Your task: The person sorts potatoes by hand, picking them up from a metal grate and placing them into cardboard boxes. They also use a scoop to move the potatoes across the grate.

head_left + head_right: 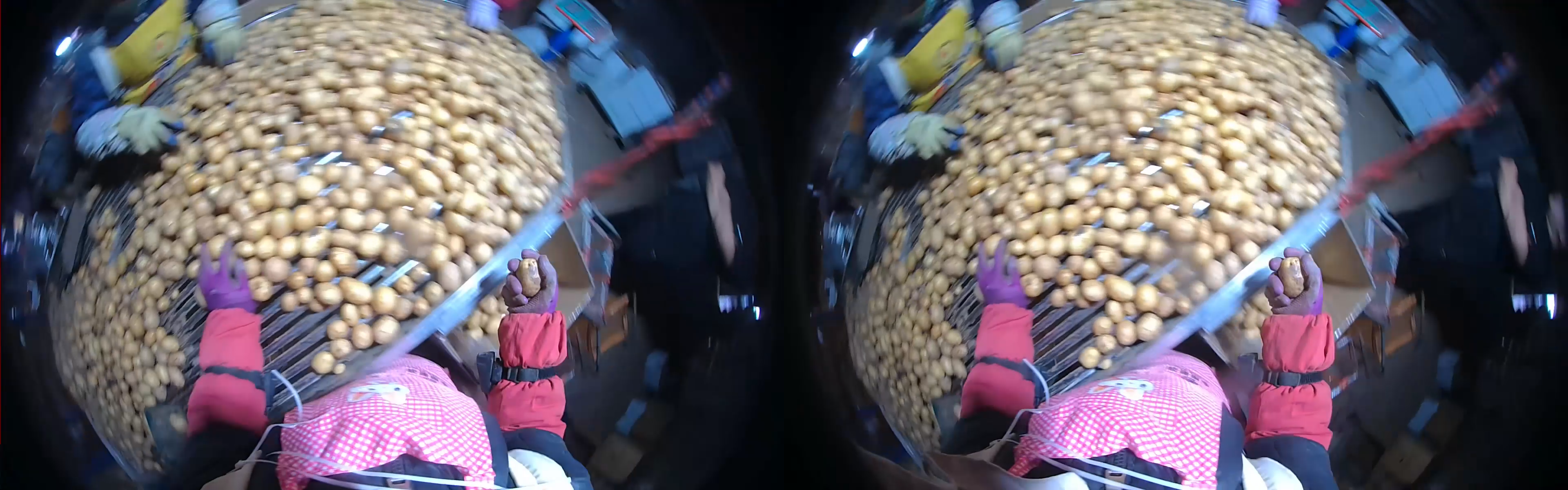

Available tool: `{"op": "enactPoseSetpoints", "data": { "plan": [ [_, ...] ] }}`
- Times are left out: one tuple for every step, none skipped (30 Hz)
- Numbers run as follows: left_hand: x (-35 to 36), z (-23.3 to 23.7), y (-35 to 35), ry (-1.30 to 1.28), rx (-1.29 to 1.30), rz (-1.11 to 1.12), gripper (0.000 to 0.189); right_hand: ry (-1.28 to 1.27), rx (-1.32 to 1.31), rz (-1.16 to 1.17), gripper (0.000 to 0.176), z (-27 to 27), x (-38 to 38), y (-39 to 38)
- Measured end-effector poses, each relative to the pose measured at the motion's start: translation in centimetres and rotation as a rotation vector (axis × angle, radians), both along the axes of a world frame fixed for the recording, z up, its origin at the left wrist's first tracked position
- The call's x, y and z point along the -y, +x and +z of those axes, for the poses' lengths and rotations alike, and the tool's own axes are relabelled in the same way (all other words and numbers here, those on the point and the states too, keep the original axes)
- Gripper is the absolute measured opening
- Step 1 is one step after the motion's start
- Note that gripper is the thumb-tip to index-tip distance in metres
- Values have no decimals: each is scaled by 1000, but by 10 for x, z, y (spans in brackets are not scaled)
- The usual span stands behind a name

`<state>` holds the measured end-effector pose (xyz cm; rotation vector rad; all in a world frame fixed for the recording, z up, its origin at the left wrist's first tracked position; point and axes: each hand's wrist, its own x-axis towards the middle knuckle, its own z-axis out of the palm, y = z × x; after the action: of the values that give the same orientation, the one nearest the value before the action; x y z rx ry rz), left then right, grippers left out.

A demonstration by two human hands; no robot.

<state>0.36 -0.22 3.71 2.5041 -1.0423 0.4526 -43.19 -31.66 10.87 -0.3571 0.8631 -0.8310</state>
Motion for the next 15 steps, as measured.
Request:
{"op": "enactPoseSetpoints", "data": {
  "plan": [
    [-2,-6,4,0,52,-23,43,-41,28,-29,28,1,-9,-36],
    [-3,-9,6,0,109,-38,43,-22,-131,-156,28,2,-20,-74],
    [-3,-12,3,7,85,-45,43,6,-278,-265,28,2,-31,-111],
    [-4,-12,3,15,73,-36,43,40,-413,-358,28,-3,-40,-146],
    [-3,-10,6,25,70,-16,43,104,-405,-393,32,-12,-48,-187],
    [2,-6,6,22,57,-37,44,170,-393,-416,36,-28,-56,-237],
    [5,-3,3,23,47,-45,44,69,-563,-609,38,-78,-70,-288],
    [2,-2,3,27,39,-34,44,-26,-764,-781,40,-128,-84,-339],
    [-3,-14,10,74,61,21,46,-21,-921,-808,40,-154,-84,-369],
    [2,-2,-1,89,52,37,48,-7,-1032,-746,41,-163,-82,-386],
    [-2,-4,2,59,104,-18,51,-9,-1107,-677,42,-168,-73,-394],
    [-1,-3,0,56,60,30,53,-44,-1164,-602,43,-173,-59,-394],
    [1,2,0,78,115,11,51,-110,-1210,-527,44,-176,-42,-388],
    [5,10,-4,61,102,12,49,-232,-1227,-436,45,-179,-23,-380],
    [6,13,-7,46,100,18,45,-433,-1174,-331,46,-189,3,-371]
  ]
}}
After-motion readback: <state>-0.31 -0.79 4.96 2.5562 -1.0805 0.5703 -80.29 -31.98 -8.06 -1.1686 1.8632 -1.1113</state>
